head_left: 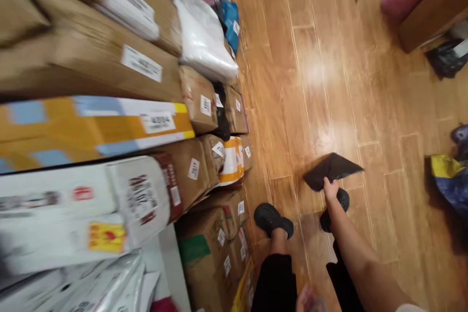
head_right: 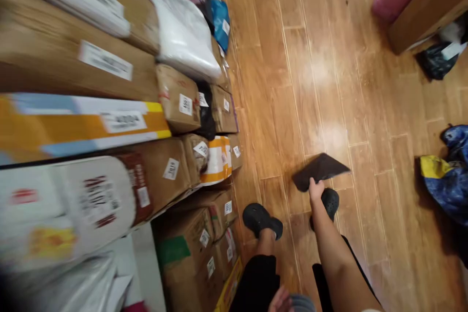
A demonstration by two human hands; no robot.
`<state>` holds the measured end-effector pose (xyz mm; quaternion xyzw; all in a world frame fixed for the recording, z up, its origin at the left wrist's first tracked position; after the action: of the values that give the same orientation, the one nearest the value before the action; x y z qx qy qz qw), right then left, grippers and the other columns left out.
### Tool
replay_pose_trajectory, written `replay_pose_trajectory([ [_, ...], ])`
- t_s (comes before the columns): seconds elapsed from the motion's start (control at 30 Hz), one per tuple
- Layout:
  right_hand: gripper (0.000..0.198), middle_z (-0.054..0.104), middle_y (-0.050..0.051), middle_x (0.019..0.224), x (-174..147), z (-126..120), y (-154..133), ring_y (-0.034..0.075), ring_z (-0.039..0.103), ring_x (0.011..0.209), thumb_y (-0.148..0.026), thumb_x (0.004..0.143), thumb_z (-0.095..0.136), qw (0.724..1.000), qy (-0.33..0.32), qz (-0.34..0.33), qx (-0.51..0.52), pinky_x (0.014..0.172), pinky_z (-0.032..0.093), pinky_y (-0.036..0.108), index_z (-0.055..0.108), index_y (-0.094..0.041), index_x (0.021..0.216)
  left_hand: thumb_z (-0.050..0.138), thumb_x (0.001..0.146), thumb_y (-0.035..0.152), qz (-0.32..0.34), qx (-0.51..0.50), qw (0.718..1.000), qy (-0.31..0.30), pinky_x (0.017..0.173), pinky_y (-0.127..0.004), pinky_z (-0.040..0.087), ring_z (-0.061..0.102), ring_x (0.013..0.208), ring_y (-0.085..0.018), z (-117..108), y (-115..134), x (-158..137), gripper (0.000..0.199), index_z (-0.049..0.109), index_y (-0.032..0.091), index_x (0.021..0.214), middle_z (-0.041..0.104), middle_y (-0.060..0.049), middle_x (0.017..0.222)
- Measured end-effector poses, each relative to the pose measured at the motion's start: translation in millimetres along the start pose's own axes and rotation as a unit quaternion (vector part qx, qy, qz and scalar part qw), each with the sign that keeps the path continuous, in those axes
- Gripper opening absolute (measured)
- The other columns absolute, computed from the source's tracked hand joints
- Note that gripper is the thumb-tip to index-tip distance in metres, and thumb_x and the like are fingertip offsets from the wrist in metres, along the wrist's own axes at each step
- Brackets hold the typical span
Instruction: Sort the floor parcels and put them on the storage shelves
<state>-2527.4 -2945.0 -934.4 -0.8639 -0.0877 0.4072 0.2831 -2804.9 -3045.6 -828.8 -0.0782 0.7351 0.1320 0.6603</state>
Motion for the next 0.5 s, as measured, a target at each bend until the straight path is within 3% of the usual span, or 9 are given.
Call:
replay_pose_trajectory([
  [0.1, 0.024, 0.048, 0.001, 0.059, -87, -42, -77, 0.02, 0.048, 0.065, -0.025, 0.077, 0.064, 0.975, -0.103, -0.168, -0.102, 0.068, 0.041, 0.034, 0.047, -0.024, 0.06, 0.094, 0.06, 0.051, 0.021, -0.036, 0.999, -0.027, 0.099, -0.051, 0.058, 0.056, 0.137, -0.042, -21, -13, -108, 0.048, 0.076, 0.035, 0.102, 0.074, -0.01, 0.128],
  [0.2, 0.032, 0.046, 0.001, 0.057, -192, -84, -150, 0.018, 0.045, 0.063, -0.027, 0.078, 0.063, 0.905, -0.238, -0.314, -0.158, 0.073, 0.038, 0.036, 0.044, -0.023, 0.053, 0.097, 0.054, 0.055, 0.087, -0.103, 0.984, -0.117, 0.108, -0.047, 0.055, 0.051, 0.143, -0.041, -13, 17, -206, 0.061, 0.077, 0.025, 0.103, 0.069, -0.014, 0.136],
  [0.27, 0.037, 0.044, 0.001, 0.056, -266, -109, -195, 0.018, 0.044, 0.063, -0.028, 0.088, 0.057, 0.817, -0.324, -0.433, -0.2, 0.074, 0.037, 0.036, 0.045, -0.023, 0.054, 0.1, 0.051, 0.044, 0.128, -0.152, 0.971, -0.134, 0.107, -0.048, 0.056, 0.055, 0.139, -0.041, -4, 56, -261, 0.061, 0.077, 0.021, 0.102, 0.072, -0.015, 0.129],
  [0.33, 0.042, 0.045, 0.001, 0.057, -338, -127, -233, 0.018, 0.044, 0.063, -0.025, 0.1, 0.044, 0.683, -0.384, -0.564, -0.259, 0.073, 0.035, 0.036, 0.049, -0.022, 0.059, 0.095, 0.061, 0.032, 0.131, -0.198, 0.968, -0.079, 0.101, -0.045, 0.059, 0.065, 0.126, -0.037, -4, 90, -308, 0.044, 0.077, 0.02, 0.099, 0.077, -0.014, 0.118],
  [0.4, 0.047, 0.047, 0.002, 0.06, -398, -138, -263, 0.018, 0.044, 0.065, -0.021, 0.105, 0.033, 0.553, -0.405, -0.66, -0.307, 0.073, 0.035, 0.035, 0.053, -0.022, 0.063, 0.078, 0.081, 0.025, 0.101, -0.233, 0.967, -0.014, 0.092, -0.041, 0.063, 0.074, 0.108, -0.03, -10, 110, -351, 0.016, 0.076, 0.019, 0.096, 0.078, -0.011, 0.108],
  [0.43, 0.048, 0.048, 0.002, 0.062, -421, -141, -277, 0.017, 0.045, 0.066, -0.02, 0.106, 0.031, 0.51, -0.409, -0.687, -0.318, 0.073, 0.035, 0.035, 0.054, -0.022, 0.064, 0.069, 0.088, 0.022, 0.088, -0.242, 0.966, 0.012, 0.087, -0.039, 0.064, 0.076, 0.097, -0.027, -16, 116, -372, 0.008, 0.075, 0.017, 0.092, 0.079, -0.011, 0.102],
  [0.5, 0.046, 0.051, 0.002, 0.065, -461, -140, -303, 0.017, 0.045, 0.068, -0.018, 0.105, 0.034, 0.454, -0.423, -0.715, -0.323, 0.074, 0.036, 0.035, 0.055, -0.022, 0.065, 0.058, 0.091, 0.015, 0.086, -0.249, 0.963, 0.052, 0.076, -0.037, 0.064, 0.075, 0.08, -0.024, -36, 123, -409, 0.015, 0.071, 0.016, 0.083, 0.077, -0.009, 0.087],
])
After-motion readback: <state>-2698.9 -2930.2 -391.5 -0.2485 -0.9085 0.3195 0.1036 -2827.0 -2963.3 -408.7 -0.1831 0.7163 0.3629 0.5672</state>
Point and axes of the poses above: each hand's wrist, its own x-axis towards the middle knuckle, its own z-axis out of the palm, y = z × x, the point moved 8 cm from there along x, towards the middle knuckle
